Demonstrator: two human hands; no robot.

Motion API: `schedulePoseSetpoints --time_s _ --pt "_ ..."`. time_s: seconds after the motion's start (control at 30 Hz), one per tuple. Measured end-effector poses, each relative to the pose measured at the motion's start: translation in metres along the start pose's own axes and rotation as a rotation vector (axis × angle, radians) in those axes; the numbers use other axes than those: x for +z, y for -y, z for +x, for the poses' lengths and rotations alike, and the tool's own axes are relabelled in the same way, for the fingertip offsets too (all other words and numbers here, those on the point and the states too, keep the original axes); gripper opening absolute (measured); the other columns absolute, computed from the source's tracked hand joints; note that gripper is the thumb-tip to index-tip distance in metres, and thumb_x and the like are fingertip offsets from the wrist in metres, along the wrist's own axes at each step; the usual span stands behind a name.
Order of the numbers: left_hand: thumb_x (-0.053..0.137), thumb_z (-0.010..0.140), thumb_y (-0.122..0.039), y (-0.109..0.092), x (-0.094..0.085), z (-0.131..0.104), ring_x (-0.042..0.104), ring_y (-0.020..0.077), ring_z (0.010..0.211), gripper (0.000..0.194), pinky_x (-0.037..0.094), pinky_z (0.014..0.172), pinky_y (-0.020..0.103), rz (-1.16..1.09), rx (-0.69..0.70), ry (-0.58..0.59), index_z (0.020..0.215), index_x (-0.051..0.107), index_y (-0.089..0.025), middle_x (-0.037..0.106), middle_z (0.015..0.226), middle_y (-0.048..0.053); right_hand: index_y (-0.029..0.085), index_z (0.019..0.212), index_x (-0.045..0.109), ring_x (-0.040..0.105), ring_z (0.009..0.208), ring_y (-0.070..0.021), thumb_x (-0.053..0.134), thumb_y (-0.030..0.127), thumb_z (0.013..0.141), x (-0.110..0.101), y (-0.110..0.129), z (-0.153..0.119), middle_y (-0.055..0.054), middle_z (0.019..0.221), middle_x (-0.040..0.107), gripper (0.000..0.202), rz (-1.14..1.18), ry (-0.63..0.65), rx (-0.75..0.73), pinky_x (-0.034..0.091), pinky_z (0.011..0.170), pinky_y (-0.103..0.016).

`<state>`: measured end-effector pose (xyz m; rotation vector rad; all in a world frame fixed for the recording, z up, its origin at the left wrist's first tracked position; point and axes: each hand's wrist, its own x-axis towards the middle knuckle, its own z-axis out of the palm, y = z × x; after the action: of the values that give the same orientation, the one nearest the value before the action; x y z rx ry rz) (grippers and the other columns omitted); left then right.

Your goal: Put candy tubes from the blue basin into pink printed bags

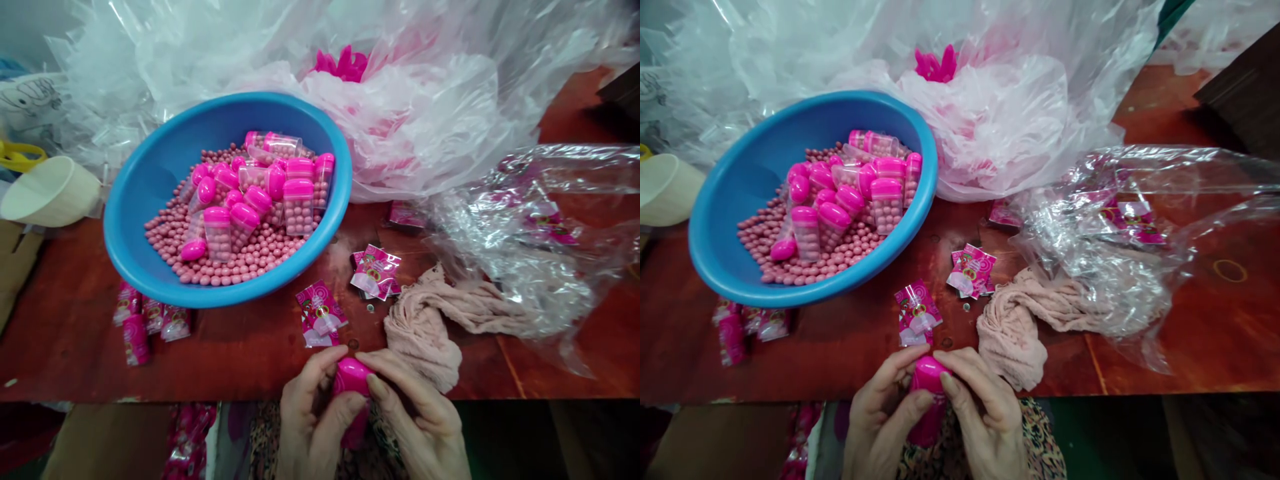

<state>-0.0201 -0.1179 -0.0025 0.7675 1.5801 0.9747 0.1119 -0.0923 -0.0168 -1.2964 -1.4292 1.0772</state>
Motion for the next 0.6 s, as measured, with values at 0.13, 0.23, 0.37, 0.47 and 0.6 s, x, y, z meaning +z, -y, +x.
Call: schedulePoseSetpoints --time_s 0.13,0.23,0.37,0.47,0.6 --pt "0.069 0.078 -0.033 -0.006 -0.002 0.006 0.065 0.0179 0.074 0.019 0.049 0.069 0.025 -0.18 -0.052 0.048 0.092 0.073 -0.021 0.074 0.08 0.003 0.032 0.104 0.07 0.07 0.083 -0.0112 0.062 0.017 0.086 -0.003 -0.002 -0.001 0.004 0.092 0.073 0.025 -0.029 -0.006 -0.021 0.056 0.074 -0.015" --pt "0.071 0.075 -0.036 -0.009 -0.004 0.009 0.066 0.0183 0.074 0.021 0.049 0.068 0.026 -0.26 -0.123 0.168 0.088 0.074 -0.019 0.075 0.079 0.004 0.031 0.103 0.071 0.07 0.083 -0.0118 0.062 0.017 0.085 -0.003 -0.003 -0.003 0.004 0.091 0.074 0.024 -0.052 -0.026 -0.022 0.056 0.075 -0.016" --pt "0.073 0.07 -0.046 -0.004 -0.004 -0.001 0.066 0.0214 0.083 0.037 0.052 0.075 0.03 -0.164 -0.232 0.107 0.099 0.074 -0.023 0.074 0.088 0.004 0.029 0.101 0.07 0.069 0.082 -0.0124 0.062 0.018 0.086 -0.001 -0.002 -0.002 0.002 0.09 0.073 0.021 -0.066 -0.035 -0.056 0.056 0.074 -0.017" --pt "0.071 0.065 -0.058 0.0 0.001 -0.011 0.065 0.02 0.069 0.045 0.055 0.058 0.029 -0.138 -0.316 -0.068 0.098 0.075 -0.027 0.069 0.082 0.002 0.027 0.102 0.07 0.069 0.081 -0.0131 0.062 0.024 0.087 -0.002 -0.001 0.002 0.001 0.089 0.073 0.017 -0.107 -0.024 -0.103 0.057 0.072 -0.018" --pt "0.068 0.066 -0.06 0.001 0.007 -0.015 0.059 0.0151 0.05 0.044 0.051 0.045 0.028 -0.115 -0.263 -0.112 0.097 0.076 -0.029 0.064 0.075 0.0 0.026 0.104 0.068 0.068 0.082 -0.0136 0.064 0.032 0.086 -0.004 -0.001 0.004 0.0 0.09 0.072 0.019 -0.162 -0.005 -0.155 0.056 0.073 -0.019"
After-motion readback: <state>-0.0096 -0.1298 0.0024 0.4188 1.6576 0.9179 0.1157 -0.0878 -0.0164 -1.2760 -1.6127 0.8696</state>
